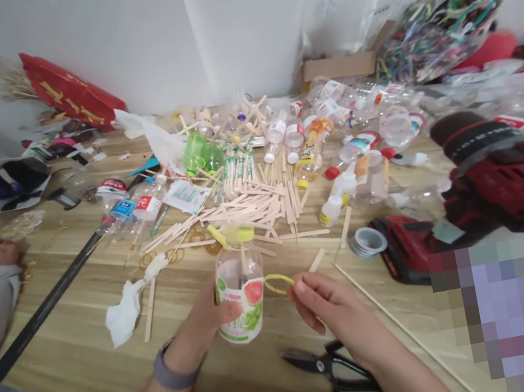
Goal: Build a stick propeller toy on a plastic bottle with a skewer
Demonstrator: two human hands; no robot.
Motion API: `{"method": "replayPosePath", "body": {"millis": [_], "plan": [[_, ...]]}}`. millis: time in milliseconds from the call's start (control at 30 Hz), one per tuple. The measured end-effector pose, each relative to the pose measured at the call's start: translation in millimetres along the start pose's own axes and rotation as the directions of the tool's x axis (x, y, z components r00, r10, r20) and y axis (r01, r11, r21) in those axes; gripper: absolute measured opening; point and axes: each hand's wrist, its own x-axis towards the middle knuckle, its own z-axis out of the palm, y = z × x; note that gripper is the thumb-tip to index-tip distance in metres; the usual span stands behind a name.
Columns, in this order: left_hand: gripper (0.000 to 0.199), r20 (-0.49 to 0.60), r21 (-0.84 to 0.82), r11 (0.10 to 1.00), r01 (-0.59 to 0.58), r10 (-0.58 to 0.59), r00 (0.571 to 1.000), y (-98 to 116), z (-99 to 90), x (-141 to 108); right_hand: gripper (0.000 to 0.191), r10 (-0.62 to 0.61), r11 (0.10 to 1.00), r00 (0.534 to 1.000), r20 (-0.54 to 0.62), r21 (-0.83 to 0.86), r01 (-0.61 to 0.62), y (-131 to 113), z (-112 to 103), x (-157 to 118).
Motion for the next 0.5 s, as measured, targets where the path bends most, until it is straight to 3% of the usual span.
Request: {"method": "replayPosePath", "body": {"millis": [67, 167, 233, 333, 433, 500], "plan": [[0.061, -0.028, -0.058, 0.998, -0.004, 0.002, 1.000, 2.6, 0.4, -0.3, 0.051, 0.021, 0.999, 0.999, -0.033, 0.034, -0.020, -2.8, -5.8, -1.4], [0.055, -0.170, -0.160, 0.984, -0.078, 0.050, 0.984, 6.7, -3.7, 1.5, 0.052, 0.030, 0.996, 0.979, -0.203, 0.089, -0.012, -6.3, -21.7, -1.0], [0.054, -0.284, -0.176, 0.972, -0.157, 0.102, 0.953, 9.0, -9.8, 4.3, 0.053, 0.045, 0.988, 0.931, -0.361, 0.154, 0.012, -10.5, -34.7, 0.6], [0.055, -0.396, -0.117, 0.952, -0.281, 0.215, 0.893, 10.7, -18.4, 8.5, 0.051, 0.041, 0.944, 0.814, -0.580, 0.290, 0.159, -20.1, -51.3, 3.7], [0.062, -0.409, -0.026, 0.934, -0.357, 0.316, 0.856, 10.0, -19.6, 8.9, 0.047, 0.013, 0.905, 0.718, -0.696, 0.313, 0.287, -24.1, -57.5, 6.8], [0.064, -0.349, 0.082, 0.931, -0.357, 0.362, 0.864, 9.1, -16.4, 6.8, 0.046, -0.051, 0.925, 0.739, -0.672, 0.247, 0.289, -19.4, -53.7, 8.6]]}}
